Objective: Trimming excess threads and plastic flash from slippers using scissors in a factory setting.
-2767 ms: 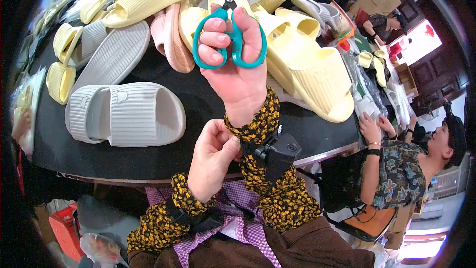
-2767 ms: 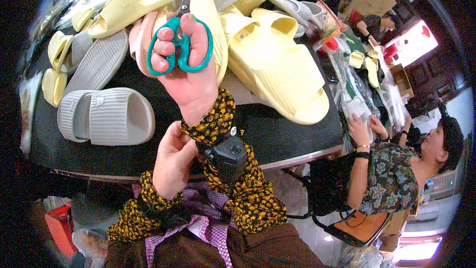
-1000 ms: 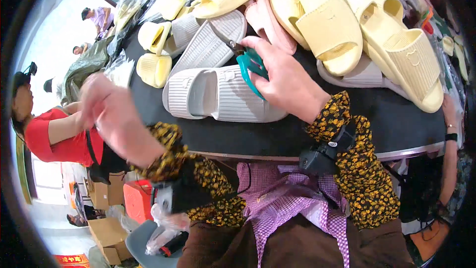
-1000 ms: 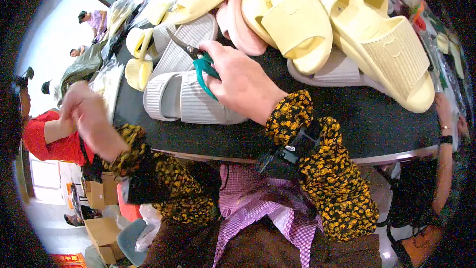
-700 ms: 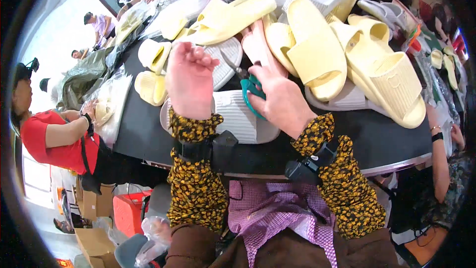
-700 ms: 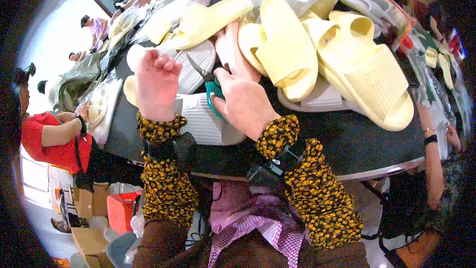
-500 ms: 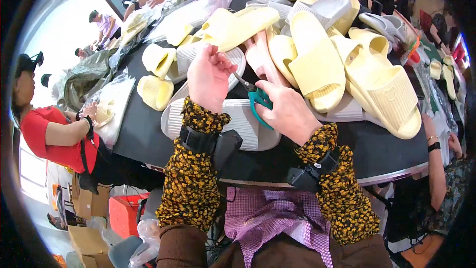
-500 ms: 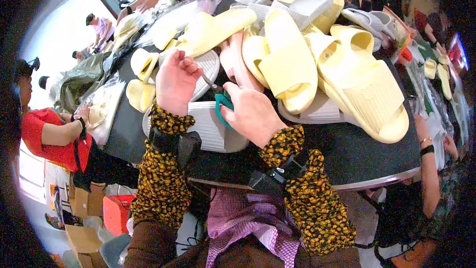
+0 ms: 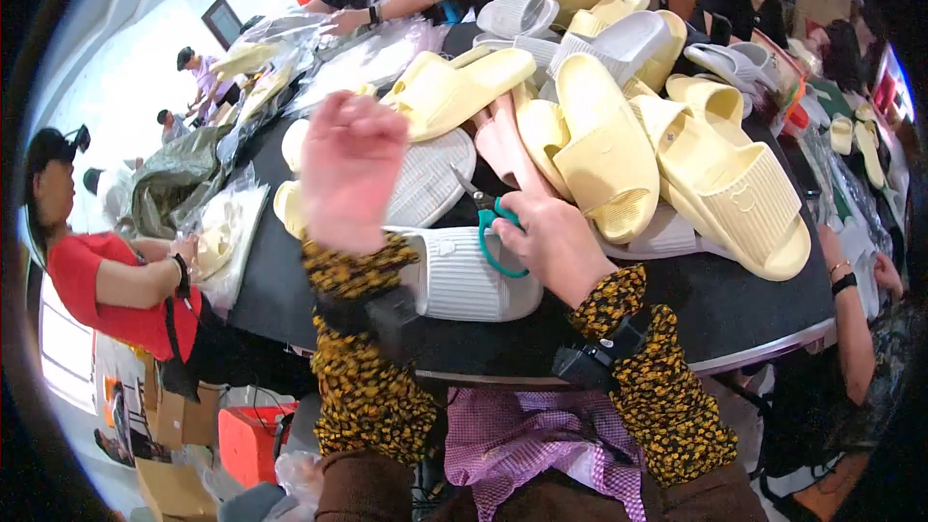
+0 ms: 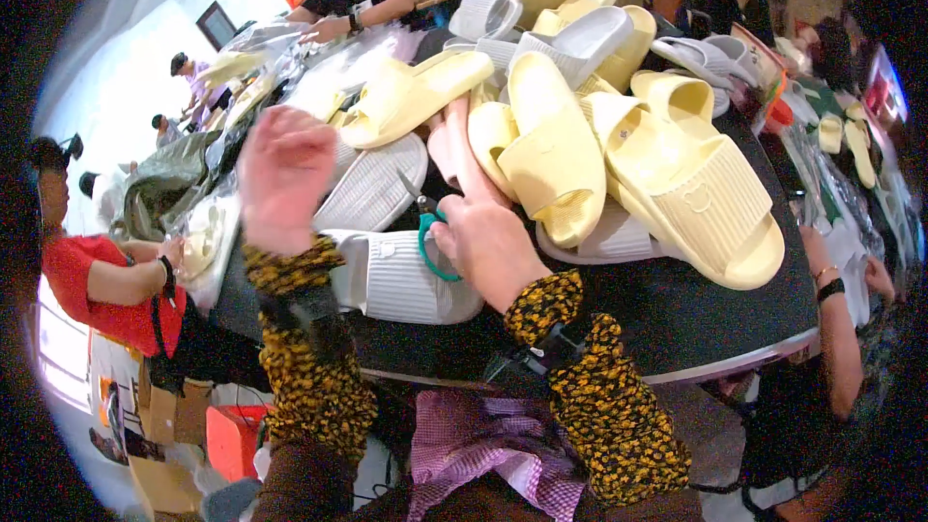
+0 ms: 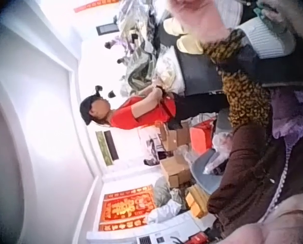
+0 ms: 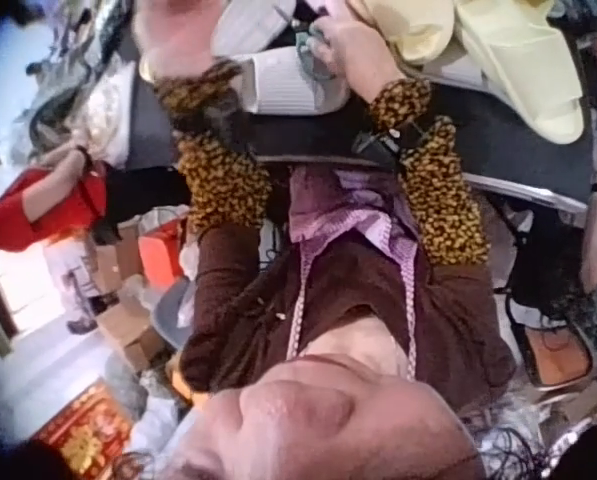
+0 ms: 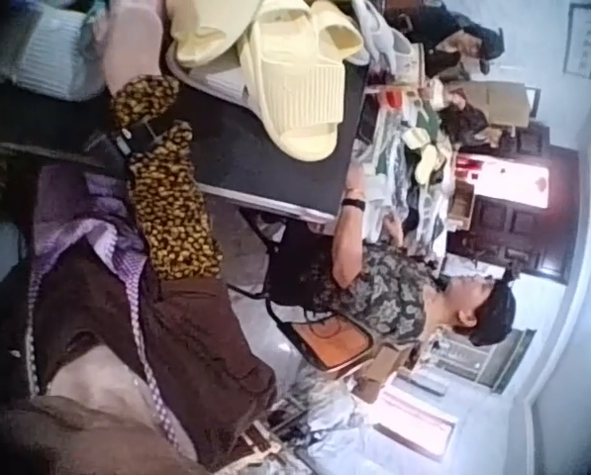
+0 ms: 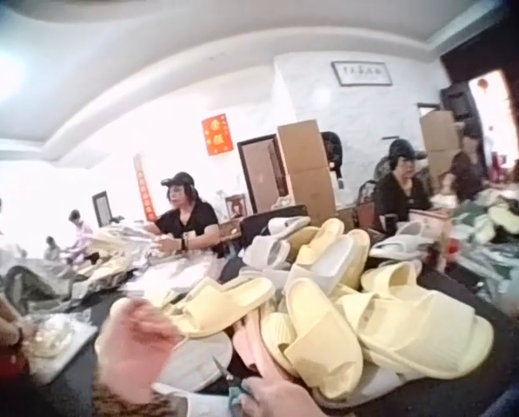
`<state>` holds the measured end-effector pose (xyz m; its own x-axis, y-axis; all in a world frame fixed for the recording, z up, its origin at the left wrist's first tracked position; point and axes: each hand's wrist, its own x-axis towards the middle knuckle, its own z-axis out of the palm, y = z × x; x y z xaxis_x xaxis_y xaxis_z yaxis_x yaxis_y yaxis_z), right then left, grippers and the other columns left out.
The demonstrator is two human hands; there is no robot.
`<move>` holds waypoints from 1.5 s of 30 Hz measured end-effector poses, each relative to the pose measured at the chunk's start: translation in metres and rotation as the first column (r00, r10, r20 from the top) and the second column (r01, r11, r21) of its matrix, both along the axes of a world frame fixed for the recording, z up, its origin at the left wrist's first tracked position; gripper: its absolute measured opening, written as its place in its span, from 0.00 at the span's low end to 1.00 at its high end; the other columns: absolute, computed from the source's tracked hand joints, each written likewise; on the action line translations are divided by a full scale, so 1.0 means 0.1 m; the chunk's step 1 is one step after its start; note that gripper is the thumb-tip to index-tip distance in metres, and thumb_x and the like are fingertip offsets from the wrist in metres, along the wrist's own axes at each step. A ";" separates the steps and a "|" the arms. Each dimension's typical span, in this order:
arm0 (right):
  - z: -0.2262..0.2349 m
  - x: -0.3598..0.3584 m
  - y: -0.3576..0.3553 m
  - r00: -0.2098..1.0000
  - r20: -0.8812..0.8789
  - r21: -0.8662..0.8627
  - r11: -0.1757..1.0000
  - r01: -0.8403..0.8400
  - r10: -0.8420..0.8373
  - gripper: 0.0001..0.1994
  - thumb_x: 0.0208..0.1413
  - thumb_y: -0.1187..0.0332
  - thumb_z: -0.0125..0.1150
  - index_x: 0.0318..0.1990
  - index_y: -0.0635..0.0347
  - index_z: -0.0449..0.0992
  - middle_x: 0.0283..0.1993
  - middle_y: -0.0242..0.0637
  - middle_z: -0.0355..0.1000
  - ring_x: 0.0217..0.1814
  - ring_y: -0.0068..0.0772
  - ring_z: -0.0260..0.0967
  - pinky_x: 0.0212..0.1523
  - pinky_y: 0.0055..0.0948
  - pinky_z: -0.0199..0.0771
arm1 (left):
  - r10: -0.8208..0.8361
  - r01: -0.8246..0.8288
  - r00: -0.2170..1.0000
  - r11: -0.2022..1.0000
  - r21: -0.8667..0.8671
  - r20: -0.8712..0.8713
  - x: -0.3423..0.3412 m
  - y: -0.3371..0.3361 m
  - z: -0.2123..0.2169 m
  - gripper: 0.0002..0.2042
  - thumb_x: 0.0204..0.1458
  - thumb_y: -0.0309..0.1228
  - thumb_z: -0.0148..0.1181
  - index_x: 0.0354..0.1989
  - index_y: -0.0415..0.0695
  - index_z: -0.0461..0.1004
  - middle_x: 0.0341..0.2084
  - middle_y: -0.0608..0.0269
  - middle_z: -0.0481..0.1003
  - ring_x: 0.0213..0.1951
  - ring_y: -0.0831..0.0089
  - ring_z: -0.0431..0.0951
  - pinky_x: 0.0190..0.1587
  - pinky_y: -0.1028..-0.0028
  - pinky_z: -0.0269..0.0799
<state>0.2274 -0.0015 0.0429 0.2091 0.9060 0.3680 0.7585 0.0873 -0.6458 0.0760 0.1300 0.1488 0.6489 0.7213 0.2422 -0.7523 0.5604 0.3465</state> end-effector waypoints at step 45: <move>-0.15 -0.50 -0.03 0.132 -0.820 0.389 0.712 -0.585 0.556 0.11 0.46 0.69 0.64 0.32 0.65 0.70 0.25 0.31 0.68 0.25 0.18 0.63 0.25 0.23 0.64 | -0.008 0.331 0.740 0.875 -0.354 0.672 0.12 -0.35 0.03 0.05 0.51 0.21 0.49 0.23 0.40 0.67 0.16 0.64 0.64 0.17 0.76 0.63 0.25 0.73 0.63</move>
<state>0.1775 -0.0044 0.0281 -0.2074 0.9191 0.3351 -0.4678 0.2077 -0.8591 0.0885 0.0951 0.1516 0.5770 0.7434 0.3383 -0.5745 0.6638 -0.4789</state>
